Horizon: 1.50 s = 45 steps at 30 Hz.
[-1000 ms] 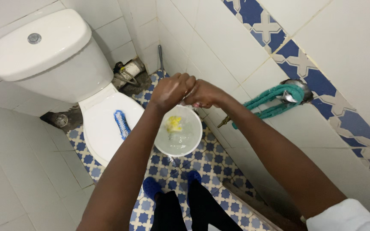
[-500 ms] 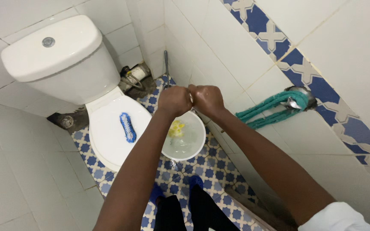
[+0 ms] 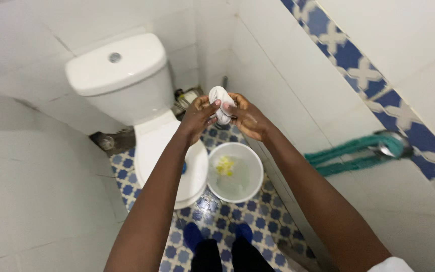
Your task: The person scrubs the top of a white toilet cistern with a blue brush, then wipes it with a white cloth and a yellow cloth. The person repeatedly scrubs and wipes the cistern surface using water from a nearby bucket.
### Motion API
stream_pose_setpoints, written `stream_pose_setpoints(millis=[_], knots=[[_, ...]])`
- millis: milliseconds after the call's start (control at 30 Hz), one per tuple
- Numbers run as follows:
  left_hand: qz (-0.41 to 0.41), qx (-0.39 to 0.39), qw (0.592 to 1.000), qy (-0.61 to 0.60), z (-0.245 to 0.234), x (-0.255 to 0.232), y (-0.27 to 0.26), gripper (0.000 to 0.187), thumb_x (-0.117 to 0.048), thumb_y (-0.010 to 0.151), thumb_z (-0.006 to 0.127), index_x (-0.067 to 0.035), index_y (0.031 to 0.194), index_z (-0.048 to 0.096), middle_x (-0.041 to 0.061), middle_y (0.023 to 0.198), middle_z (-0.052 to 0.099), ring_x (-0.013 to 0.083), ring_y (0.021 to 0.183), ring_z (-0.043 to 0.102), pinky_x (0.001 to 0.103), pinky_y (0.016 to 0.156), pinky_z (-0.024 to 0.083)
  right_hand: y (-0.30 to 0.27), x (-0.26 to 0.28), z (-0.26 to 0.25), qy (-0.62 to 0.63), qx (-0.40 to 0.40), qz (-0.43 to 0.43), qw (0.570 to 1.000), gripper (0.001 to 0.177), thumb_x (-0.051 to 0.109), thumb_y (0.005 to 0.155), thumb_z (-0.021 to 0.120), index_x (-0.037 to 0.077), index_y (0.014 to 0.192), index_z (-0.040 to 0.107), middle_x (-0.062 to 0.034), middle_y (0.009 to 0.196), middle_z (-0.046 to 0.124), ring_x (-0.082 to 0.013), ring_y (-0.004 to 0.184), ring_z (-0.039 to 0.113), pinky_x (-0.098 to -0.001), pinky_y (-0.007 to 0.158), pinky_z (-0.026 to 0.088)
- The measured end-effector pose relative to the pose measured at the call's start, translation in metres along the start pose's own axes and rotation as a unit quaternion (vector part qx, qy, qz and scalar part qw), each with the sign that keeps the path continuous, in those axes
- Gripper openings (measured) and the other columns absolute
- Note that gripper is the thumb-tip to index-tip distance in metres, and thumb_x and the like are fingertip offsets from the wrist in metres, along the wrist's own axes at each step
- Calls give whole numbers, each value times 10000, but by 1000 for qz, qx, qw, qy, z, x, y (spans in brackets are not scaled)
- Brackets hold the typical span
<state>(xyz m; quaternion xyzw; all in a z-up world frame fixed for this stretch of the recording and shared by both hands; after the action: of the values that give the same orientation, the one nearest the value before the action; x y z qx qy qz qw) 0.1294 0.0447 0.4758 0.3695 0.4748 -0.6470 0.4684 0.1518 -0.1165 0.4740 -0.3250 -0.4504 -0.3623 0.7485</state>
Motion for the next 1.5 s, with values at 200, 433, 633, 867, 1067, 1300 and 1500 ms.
stream_pose_setpoints(millis=[200, 433, 633, 867, 1067, 1300, 1500], knots=[[95, -15, 995, 11, -83, -70, -31, 619, -350, 897, 752, -96, 1373, 448, 81, 1312, 616, 173, 1126, 625, 329, 881, 526, 59, 31, 68, 95, -28, -52, 994, 498, 67, 930, 707, 14, 1382, 507, -143, 1247, 648, -245, 1097, 673, -382, 914, 591], [167, 18, 960, 225, -150, -147, -58, 693, -316, 840, 835, -57, 1329, 417, 74, 1422, 531, 207, 1150, 662, 334, 908, 590, 98, 80, 145, 123, -28, -117, 985, 444, -71, 906, 669, 85, 1296, 525, -156, 1154, 653, -246, 1061, 682, -374, 895, 622], [174, 13, 967, 185, -174, -178, -54, 524, -388, 944, 737, -124, 1374, 596, 50, 1097, 733, 122, 1041, 649, 259, 902, 508, 96, 123, 217, -161, -62, -278, 945, 496, -39, 849, 731, 112, 1294, 571, -73, 1079, 686, -146, 1002, 687, -299, 847, 611], [289, -84, 923, 241, -206, -211, -31, 362, -360, 949, 822, -83, 978, 591, 0, 855, 621, 114, 816, 582, 297, 749, 511, 149, 132, 219, -400, -80, -157, 899, 372, 277, 814, 854, 132, 1112, 686, -26, 942, 731, -129, 825, 692, -280, 739, 597], [162, -182, 864, 441, -229, -228, -4, 410, -348, 880, 789, -122, 1152, 581, 62, 906, 692, 228, 688, 667, 407, 662, 504, 221, 96, 162, -399, 7, -107, 911, 280, 379, 903, 793, 130, 986, 695, -24, 888, 742, -108, 793, 663, -278, 713, 533], [137, -167, 873, 438, -290, -169, 103, 391, -215, 808, 842, -109, 1171, 745, 115, 1108, 784, 232, 899, 762, 374, 757, 596, 337, 37, 79, -376, -10, -144, 916, 273, 296, 929, 794, 95, 888, 614, 2, 738, 576, -110, 650, 493, -280, 578, 447], [176, -266, 860, 398, -320, -151, 168, 511, -129, 919, 716, -157, 1413, 587, 133, 1316, 696, 276, 1093, 719, 380, 854, 608, 462, 21, 74, -475, -67, -239, 844, 300, 249, 963, 749, -2, 985, 586, -147, 934, 600, -277, 879, 557, -398, 786, 492]])
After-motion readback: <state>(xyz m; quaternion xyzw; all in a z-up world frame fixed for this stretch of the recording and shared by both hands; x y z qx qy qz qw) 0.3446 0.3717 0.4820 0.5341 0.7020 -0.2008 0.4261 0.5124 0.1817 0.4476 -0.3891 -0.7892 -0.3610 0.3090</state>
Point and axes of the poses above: each hand's wrist, its own y-axis towards the middle knuckle, its own z-axis out of the palm, x = y × z, the point moved 6 cm from there along y, towards the middle knuckle
